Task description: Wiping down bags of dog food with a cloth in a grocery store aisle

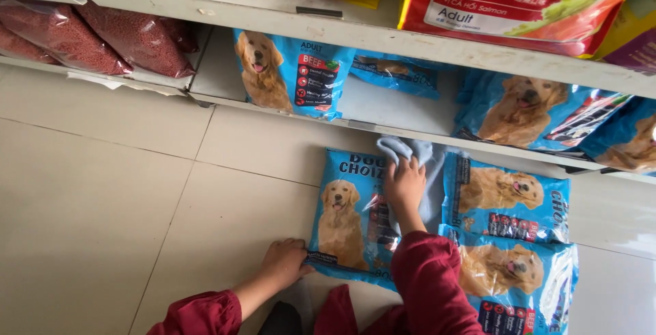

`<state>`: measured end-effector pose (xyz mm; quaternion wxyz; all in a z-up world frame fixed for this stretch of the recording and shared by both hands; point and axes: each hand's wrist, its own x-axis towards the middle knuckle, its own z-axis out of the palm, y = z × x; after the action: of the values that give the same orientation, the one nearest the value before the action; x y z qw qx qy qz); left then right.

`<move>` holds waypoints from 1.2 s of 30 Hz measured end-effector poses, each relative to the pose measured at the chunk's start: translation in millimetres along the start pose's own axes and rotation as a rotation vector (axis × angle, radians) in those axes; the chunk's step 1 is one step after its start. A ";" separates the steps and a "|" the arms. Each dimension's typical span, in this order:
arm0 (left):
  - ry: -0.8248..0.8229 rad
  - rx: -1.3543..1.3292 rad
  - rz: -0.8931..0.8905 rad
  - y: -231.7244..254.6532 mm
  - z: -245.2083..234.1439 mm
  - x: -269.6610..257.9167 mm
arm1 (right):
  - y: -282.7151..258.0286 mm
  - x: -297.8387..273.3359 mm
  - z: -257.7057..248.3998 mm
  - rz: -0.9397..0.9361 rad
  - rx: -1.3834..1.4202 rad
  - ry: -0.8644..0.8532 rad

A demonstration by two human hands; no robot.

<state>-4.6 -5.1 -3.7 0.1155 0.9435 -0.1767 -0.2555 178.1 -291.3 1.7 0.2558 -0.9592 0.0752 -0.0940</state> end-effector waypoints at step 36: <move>0.165 0.010 0.006 -11.6 35.5 5.2 | -104.1 -75.1 -5.1 -0.446 -0.159 -0.386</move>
<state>-15.8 -1.0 -39.5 0.1258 0.9614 -0.1704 -0.1758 114.1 -189.9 47.9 0.1627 -0.9692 -0.1802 0.0424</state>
